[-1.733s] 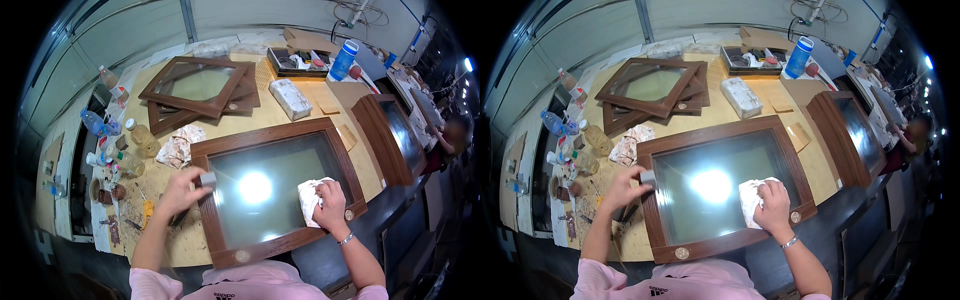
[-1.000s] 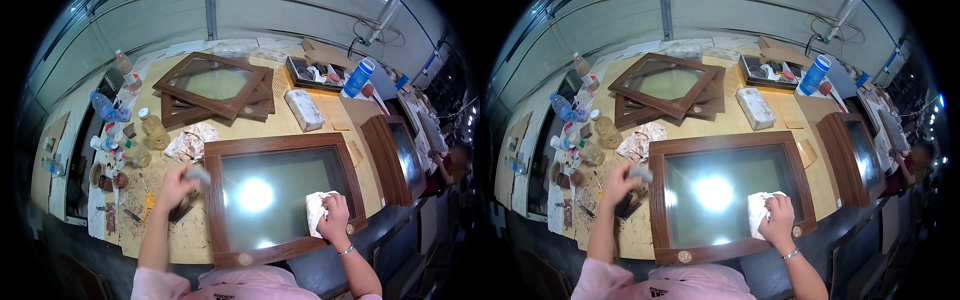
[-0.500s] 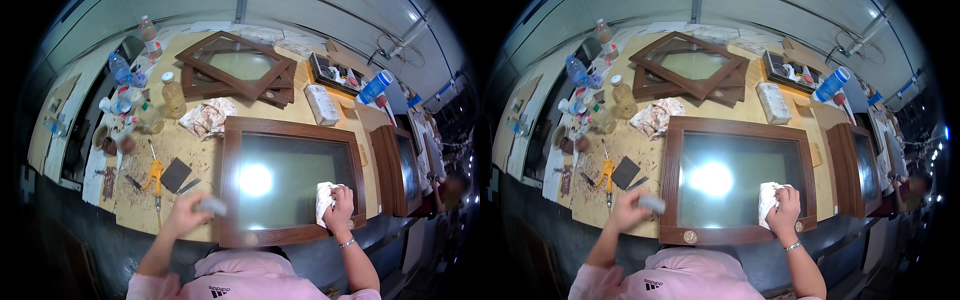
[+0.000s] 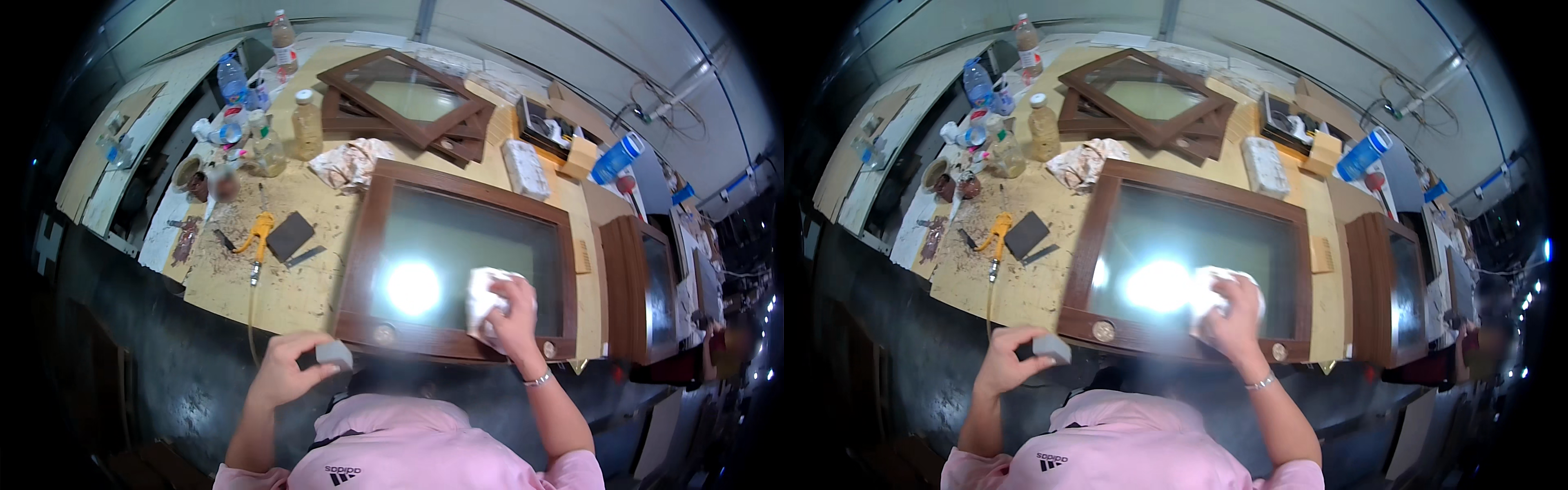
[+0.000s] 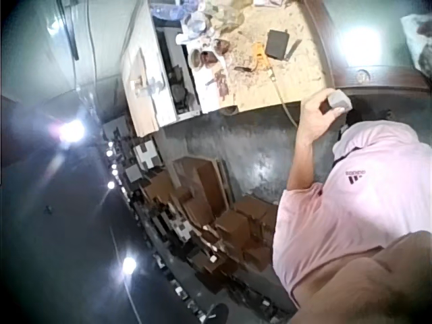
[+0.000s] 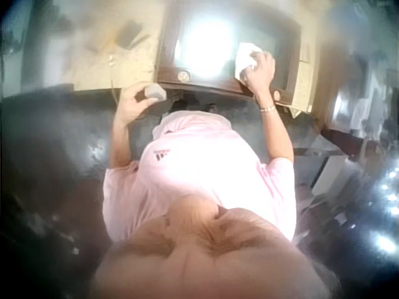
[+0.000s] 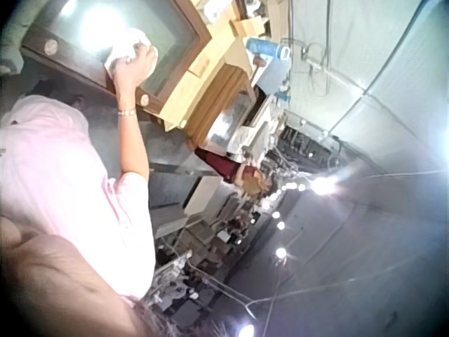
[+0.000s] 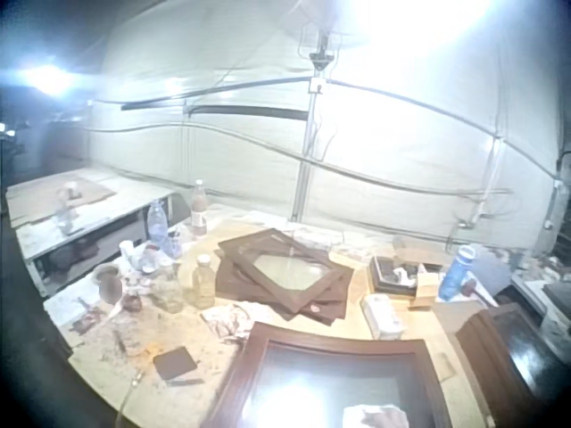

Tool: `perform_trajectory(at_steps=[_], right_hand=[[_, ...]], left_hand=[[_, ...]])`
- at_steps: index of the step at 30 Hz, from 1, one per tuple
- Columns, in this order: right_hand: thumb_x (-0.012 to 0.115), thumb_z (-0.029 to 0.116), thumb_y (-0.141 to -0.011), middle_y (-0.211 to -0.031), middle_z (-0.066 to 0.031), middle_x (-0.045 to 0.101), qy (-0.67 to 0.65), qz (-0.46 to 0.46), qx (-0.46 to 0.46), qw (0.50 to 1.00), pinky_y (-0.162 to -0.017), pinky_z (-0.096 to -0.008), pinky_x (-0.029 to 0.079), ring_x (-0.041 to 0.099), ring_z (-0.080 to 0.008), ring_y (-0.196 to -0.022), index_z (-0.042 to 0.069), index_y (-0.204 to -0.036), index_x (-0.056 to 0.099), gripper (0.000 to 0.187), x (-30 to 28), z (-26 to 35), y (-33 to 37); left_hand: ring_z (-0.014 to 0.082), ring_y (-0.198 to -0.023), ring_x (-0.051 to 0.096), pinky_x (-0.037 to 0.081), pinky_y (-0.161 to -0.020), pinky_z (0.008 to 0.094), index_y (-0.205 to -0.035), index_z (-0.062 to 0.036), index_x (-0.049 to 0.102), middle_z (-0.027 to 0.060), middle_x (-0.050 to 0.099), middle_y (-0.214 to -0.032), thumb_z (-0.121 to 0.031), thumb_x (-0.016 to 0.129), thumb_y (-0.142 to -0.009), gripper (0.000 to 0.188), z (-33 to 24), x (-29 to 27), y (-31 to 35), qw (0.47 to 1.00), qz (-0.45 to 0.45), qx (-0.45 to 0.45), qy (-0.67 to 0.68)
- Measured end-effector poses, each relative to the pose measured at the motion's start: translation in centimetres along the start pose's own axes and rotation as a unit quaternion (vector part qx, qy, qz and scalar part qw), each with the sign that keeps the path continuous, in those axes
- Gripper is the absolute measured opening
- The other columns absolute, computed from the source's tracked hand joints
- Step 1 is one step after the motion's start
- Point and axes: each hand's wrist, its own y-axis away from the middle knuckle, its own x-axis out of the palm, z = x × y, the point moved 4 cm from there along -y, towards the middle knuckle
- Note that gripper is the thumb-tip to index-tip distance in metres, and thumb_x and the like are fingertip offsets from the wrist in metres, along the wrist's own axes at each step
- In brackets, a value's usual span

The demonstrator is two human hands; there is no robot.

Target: The person is wiping and polishing wooden cabinet door frames with a cloth and a sanding block, applying a liquid from a bottle onto the wood and glass surfaces, and rubbing them repeatedly.

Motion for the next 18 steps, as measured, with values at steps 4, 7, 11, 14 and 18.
perform_trajectory(at_steps=[4,7,11,14,18], right_hand=[[0.075,0.015,-0.065,-0.124,-0.0166,0.053,-0.071,0.024,-0.203,0.976,-0.1,-0.0489,0.038,0.049,-0.0379,-0.116,0.008,-0.119,0.062,0.057,-2.8,10.6,-0.3],[0.08,0.015,-0.066,-0.097,-0.0108,0.059,-0.164,0.147,-0.229,0.948,-0.082,-0.0389,0.045,0.056,-0.0301,-0.094,0.006,-0.109,0.063,0.047,-3.3,12.8,1.1],[0.079,0.006,-0.067,-0.089,-0.0095,0.059,-0.245,0.099,-0.162,0.951,-0.069,-0.0326,0.048,0.057,-0.0243,-0.082,0.003,-0.101,0.067,0.036,-5.4,8.2,1.7],[0.073,0.002,-0.081,-0.095,-0.002,0.064,-0.421,-0.074,0.032,0.904,-0.064,-0.0225,0.048,0.058,-0.0088,-0.078,0.001,-0.104,0.068,0.023,-7.8,2.5,2.1],[0.067,0.002,-0.089,-0.098,-0.0054,0.064,-0.517,-0.17,0.134,0.828,-0.06,-0.0208,0.05,0.059,-0.0076,-0.08,0.001,-0.112,0.054,0.026,-7.0,-0.7,2.7]], left_hand=[[0.0292,-0.081,0.067,0.052,-0.071,0.0344,-0.099,-0.0002,0.065,0.0133,0.068,-0.088,-0.003,0.079,-0.068,0.035,-5.3,3.1,-4.4,0.986,-0.033,0.112,-0.119],[0.0288,-0.081,0.066,0.052,-0.07,0.0365,-0.105,-0.0018,0.06,0.0133,0.067,-0.092,-0.005,0.08,-0.068,0.042,-9.0,6.3,-5.8,0.966,0.042,0.191,-0.17],[0.0302,-0.089,0.066,0.053,-0.078,0.0355,-0.107,-0.0009,0.059,0.0131,0.066,-0.097,-0.009,0.079,-0.069,0.044,-8.4,7.2,-8.9,0.983,0.081,0.118,-0.112],[0.0346,-0.119,0.055,0.045,-0.099,0.0422,-0.127,-0.0067,0.056,0.0169,0.06,-0.127,-0.027,0.082,-0.071,0.064,-8.2,10.2,-13.4,0.952,0.042,0.193,-0.235],[0.0401,-0.13,0.042,0.039,-0.104,0.0477,-0.128,-0.0089,0.056,0.0149,0.049,-0.141,-0.035,0.078,-0.074,0.064,-6.4,18.4,-15.0,0.901,0.094,0.29,-0.307]])
